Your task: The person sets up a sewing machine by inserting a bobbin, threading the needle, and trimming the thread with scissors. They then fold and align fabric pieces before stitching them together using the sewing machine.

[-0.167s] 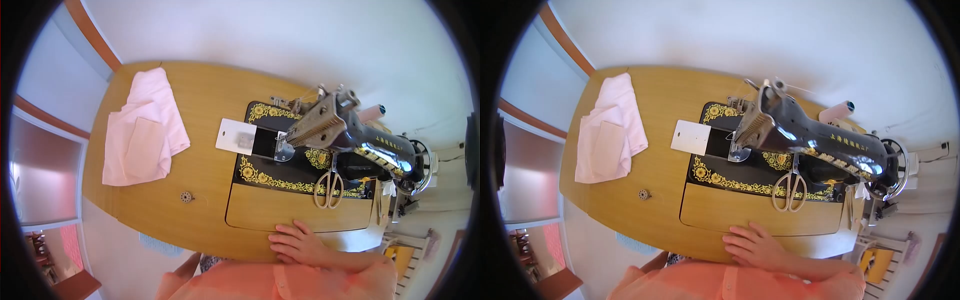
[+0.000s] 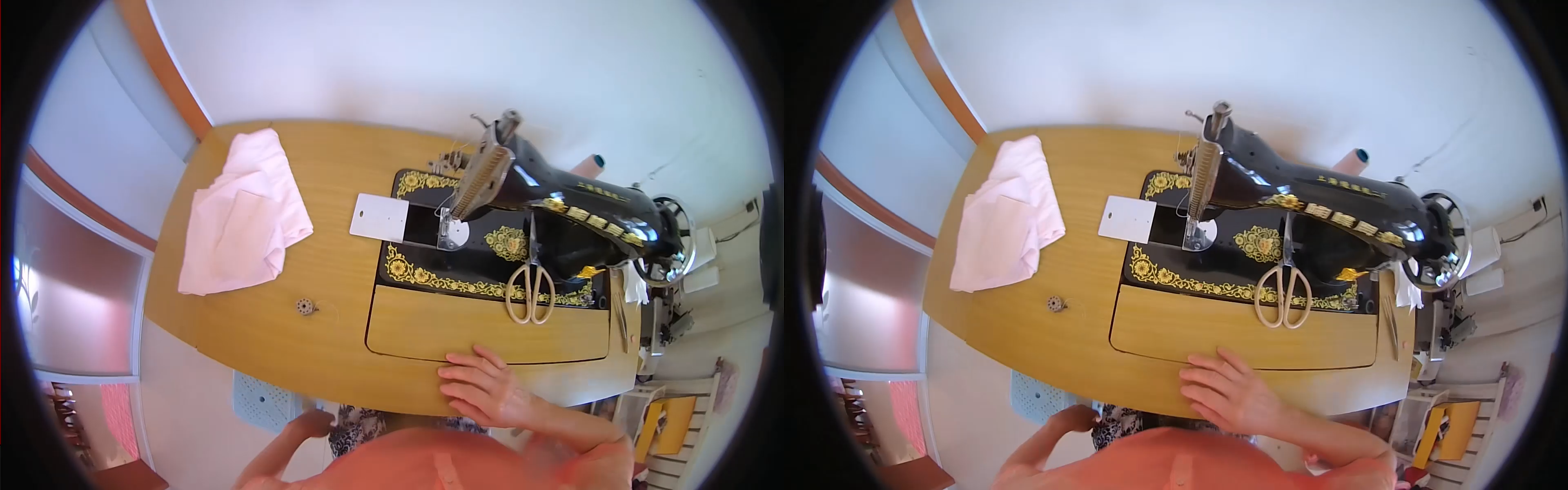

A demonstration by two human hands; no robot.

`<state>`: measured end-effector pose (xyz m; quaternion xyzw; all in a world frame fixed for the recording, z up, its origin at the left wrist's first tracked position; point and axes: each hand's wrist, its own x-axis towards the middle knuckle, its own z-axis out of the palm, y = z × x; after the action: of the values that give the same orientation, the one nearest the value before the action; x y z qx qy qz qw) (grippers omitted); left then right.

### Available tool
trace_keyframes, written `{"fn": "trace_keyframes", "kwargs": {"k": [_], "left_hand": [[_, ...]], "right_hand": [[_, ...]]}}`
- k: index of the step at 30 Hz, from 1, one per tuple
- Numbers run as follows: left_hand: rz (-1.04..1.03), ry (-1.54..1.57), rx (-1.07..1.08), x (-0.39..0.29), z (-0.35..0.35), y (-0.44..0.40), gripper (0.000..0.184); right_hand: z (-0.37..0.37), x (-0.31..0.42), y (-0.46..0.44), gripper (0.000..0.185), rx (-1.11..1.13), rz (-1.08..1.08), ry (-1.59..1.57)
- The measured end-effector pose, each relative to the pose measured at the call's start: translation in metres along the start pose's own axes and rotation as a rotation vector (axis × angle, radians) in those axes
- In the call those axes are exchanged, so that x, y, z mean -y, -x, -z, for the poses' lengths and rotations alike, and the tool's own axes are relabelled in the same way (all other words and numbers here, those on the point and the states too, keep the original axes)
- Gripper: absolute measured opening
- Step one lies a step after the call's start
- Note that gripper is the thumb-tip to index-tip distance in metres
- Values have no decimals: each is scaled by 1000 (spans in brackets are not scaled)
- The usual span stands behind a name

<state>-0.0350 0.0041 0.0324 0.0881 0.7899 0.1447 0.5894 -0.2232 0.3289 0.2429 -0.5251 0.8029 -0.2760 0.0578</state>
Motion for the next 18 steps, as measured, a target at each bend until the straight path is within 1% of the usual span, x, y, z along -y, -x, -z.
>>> {"fn": "trace_keyframes", "kwargs": {"k": [2, 4, 6, 7, 8, 9, 10, 11, 13, 16, 18], "left_hand": [[-431, 298, -123, -37, 53, 82, 29], [-779, 410, -145, -86, 108, 139, 23], [-958, 306, -509, -126, 155, 181, 22], [-896, 253, -765, -139, 170, 190, 27], [-1026, 173, -1162, -145, 189, 171, 29], [-1034, 531, -1152, -155, 216, 163, 30], [-1133, 880, -1166, -167, 243, 147, 35], [-1015, 837, -1365, -170, 272, 129, 48], [-840, 640, -1687, -172, 312, 89, 57], [-702, 434, -1763, -173, 336, 45, 64], [-661, 446, -1782, -172, 342, 32, 60]], "right_hand": [[0, 5, -2, 25, -161, 18, -43], [-7, 3, 3, 25, -290, 4, -89], [-6, 6, 3, 20, -397, -36, -103], [-8, 8, 2, 20, -443, -66, -106], [-9, 12, 2, 19, -488, -99, -113], [-6, 14, -1, 18, -501, -96, -80], [-3, 17, -5, 18, -511, -115, -94], [1, 19, -9, 17, -520, -131, -107], [10, 18, -18, 15, -553, -126, -123], [18, 12, -30, 15, -617, -132, -164], [20, 5, -36, 15, -637, -151, -242]]}}
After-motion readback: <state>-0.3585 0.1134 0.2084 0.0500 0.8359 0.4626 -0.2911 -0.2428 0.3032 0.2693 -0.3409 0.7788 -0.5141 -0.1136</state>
